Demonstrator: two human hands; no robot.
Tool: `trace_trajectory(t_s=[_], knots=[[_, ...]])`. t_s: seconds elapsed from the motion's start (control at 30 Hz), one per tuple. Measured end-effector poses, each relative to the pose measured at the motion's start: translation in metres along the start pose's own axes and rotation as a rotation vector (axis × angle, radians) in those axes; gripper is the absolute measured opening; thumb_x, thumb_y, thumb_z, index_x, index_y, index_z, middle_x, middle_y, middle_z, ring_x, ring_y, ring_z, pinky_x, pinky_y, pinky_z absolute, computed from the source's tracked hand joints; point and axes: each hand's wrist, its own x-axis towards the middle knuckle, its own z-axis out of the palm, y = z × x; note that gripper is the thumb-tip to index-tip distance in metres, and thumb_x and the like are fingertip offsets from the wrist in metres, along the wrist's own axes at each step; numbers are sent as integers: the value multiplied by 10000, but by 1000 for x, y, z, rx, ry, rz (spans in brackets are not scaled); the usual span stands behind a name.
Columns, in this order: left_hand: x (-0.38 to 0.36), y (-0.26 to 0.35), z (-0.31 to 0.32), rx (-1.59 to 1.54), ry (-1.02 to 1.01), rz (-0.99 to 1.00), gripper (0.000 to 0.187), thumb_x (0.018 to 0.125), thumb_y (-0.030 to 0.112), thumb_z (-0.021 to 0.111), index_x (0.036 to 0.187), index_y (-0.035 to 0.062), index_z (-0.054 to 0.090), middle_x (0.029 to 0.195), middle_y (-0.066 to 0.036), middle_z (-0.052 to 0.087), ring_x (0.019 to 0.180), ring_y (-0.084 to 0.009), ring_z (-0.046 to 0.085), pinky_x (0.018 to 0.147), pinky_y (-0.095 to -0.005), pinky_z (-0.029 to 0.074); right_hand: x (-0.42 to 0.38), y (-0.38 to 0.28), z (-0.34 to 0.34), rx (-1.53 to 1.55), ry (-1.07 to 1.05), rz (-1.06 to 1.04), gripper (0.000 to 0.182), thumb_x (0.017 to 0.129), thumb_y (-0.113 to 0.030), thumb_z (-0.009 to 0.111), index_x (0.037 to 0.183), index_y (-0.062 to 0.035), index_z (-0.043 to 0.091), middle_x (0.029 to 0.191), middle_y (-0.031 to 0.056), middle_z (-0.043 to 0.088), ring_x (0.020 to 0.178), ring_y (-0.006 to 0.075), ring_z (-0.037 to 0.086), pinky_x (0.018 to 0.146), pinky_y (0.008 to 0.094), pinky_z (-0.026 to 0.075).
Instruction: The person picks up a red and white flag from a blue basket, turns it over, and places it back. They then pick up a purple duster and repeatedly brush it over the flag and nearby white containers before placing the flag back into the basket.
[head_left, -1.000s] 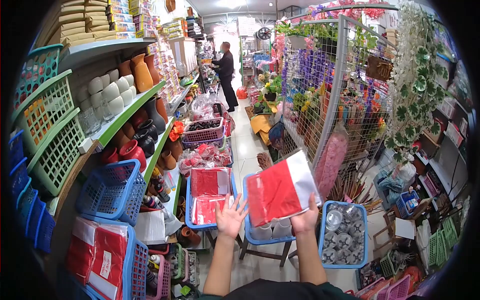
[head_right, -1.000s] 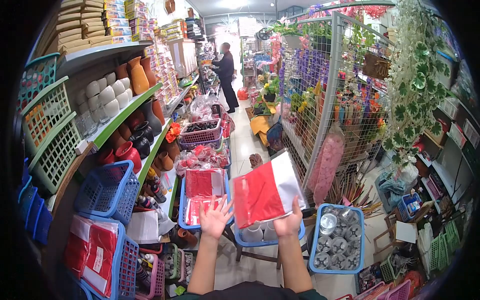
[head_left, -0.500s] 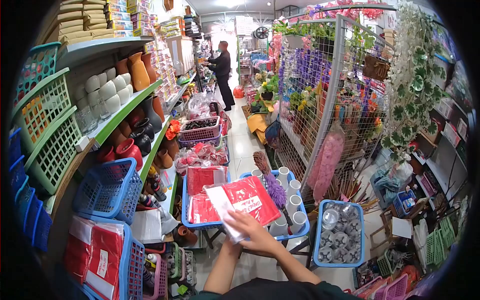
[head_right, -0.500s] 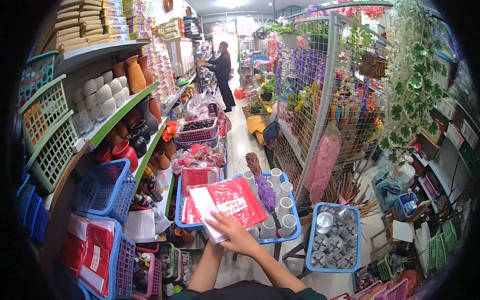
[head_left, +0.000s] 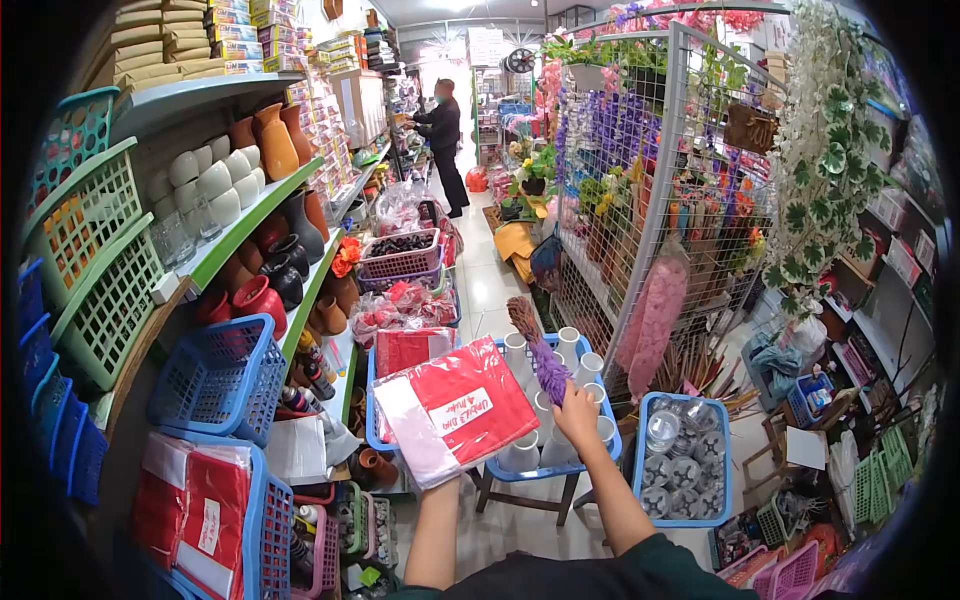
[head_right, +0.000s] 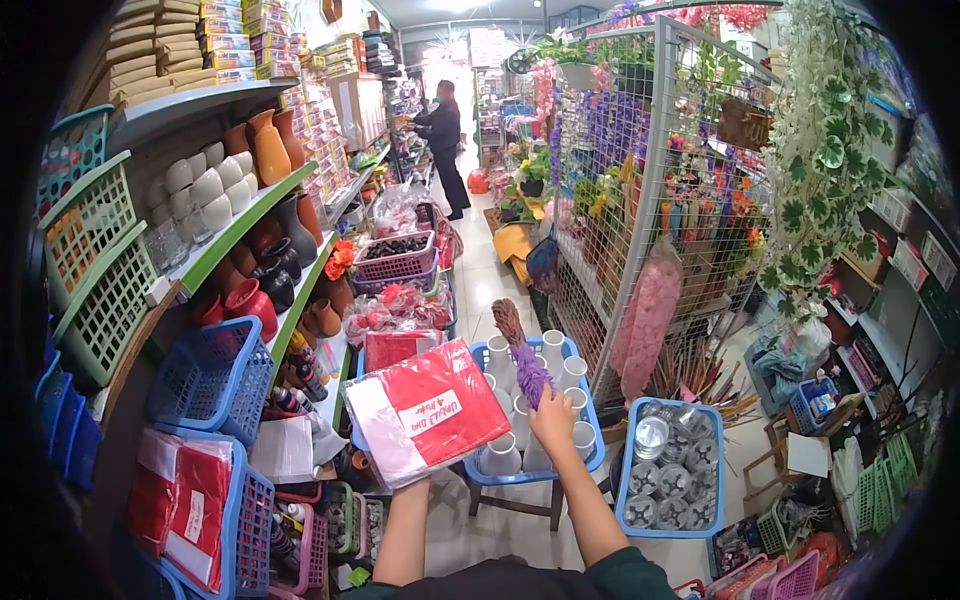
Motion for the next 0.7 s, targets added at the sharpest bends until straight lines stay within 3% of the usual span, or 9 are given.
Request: trace_trajectory(t_s=[0.07, 0.3, 0.4, 0.47, 0.53, 0.63, 0.7], knots=[[0, 0, 0, 0, -5, 2, 509, 954, 486, 368, 1261, 96, 480, 1149, -83, 573, 1050, -231, 564, 952, -389, 446, -1, 12, 22, -126, -9, -39, 541, 758, -148, 639, 1273, -81, 491, 899, 170, 608, 926, 362, 561, 804, 486, 439], [-3, 4, -9, -10, -35, -10, 511, 954, 486, 367, 1263, 95, 479, 1154, -84, 572, 1054, -232, 563, 953, -390, 445, -3, 16, 1, 61, 57, -77, 577, 740, -60, 601, 1303, -97, 479, 903, 158, 607, 830, 353, 579, 708, 452, 480], [-1, 4, -9, -16, -58, -31, 512, 954, 486, 367, 1263, 94, 479, 1156, -84, 571, 1056, -233, 562, 953, -391, 445, -21, -17, -42, 236, 166, -209, 571, 734, -2, 576, 1290, -100, 491, 905, 171, 599, 770, 372, 582, 680, 424, 498], [1, 1, -6, -18, -72, -45, 512, 954, 486, 367, 1264, 93, 478, 1157, -85, 571, 1057, -233, 562, 954, -391, 445, -40, -35, -60, 458, 263, -417, 552, 731, 33, 556, 1262, -114, 516, 886, 172, 590, 738, 386, 587, 663, 437, 499], [4, -1, 5, -20, -86, -59, 513, 954, 486, 367, 1264, 93, 478, 1159, -85, 570, 1058, -234, 561, 954, -391, 444, -65, -40, -57, 550, 256, -555, 563, 720, 50, 548, 1251, -137, 528, 850, 157, 577, 722, 364, 600, 642, 450, 497], [7, -7, 5, -24, -102, -75, 513, 954, 486, 367, 1265, 92, 478, 1161, -86, 570, 1060, -234, 561, 955, -392, 444, -96, -30, -57, 369, 89, -815, 580, 702, 25, 578, 1241, -188, 560, 793, 96, 554, 643, 270, 579, 548, 367, 488], [10, -5, 6, -24, -112, -83, 514, 954, 486, 366, 1265, 92, 477, 1163, -86, 569, 1061, -235, 560, 955, -392, 444, -97, -22, -58, 311, 77, -836, 584, 692, 3, 577, 1246, -183, 561, 782, 84, 541, 642, 250, 577, 537, 346, 481]])
